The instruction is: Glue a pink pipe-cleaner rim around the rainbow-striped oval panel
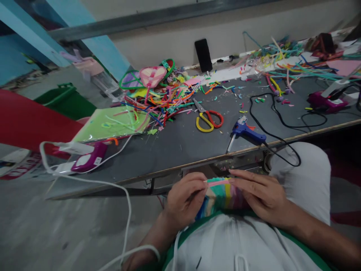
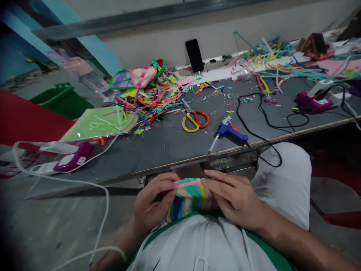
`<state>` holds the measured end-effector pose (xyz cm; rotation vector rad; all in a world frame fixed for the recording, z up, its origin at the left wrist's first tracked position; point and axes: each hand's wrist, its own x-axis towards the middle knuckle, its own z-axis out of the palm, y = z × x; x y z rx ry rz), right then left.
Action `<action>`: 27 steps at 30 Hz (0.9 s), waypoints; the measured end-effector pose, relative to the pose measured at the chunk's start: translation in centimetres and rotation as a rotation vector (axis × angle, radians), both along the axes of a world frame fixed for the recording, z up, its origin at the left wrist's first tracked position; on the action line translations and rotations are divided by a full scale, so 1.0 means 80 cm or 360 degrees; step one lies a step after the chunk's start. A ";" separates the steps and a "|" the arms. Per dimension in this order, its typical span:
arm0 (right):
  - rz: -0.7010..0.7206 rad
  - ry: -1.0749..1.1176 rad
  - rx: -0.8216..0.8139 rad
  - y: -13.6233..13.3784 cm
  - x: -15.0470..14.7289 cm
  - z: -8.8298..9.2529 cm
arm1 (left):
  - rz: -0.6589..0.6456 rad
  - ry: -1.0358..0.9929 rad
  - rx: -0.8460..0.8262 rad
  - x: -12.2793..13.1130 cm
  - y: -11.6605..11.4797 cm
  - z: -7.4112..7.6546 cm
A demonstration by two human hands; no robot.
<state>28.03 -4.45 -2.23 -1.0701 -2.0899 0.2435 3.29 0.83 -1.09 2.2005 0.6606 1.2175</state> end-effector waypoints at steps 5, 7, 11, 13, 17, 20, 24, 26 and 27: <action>-0.0004 0.0043 -0.0002 0.003 0.001 -0.001 | -0.0159 0.0045 0.0086 -0.003 0.008 -0.007; 0.0007 0.0065 -0.0016 0.003 0.000 -0.001 | -0.0203 0.0093 0.0111 -0.006 0.011 -0.011; -0.0005 0.0015 -0.0085 0.002 0.001 0.006 | -0.0185 0.0134 0.0190 -0.010 0.015 -0.021; -0.0026 -0.0018 -0.0098 0.006 0.008 0.013 | -0.0136 0.0105 0.0230 -0.010 0.016 -0.025; -0.0456 -0.0147 -0.0013 0.041 0.042 0.026 | -0.0044 0.0079 0.0270 -0.007 0.018 -0.028; -0.0812 -0.0545 -0.0092 0.082 0.072 0.027 | -0.0035 0.0028 0.0271 -0.005 0.018 -0.027; -0.1104 -0.0955 -0.0426 0.118 0.084 0.023 | -0.0033 0.0016 0.0234 -0.006 0.016 -0.026; -0.1116 -0.1034 -0.0515 0.126 0.079 0.024 | -0.0051 0.0024 0.0231 -0.007 0.016 -0.025; -0.1099 -0.1054 -0.0532 0.129 0.077 0.026 | -0.0053 0.0026 0.0233 -0.007 0.015 -0.025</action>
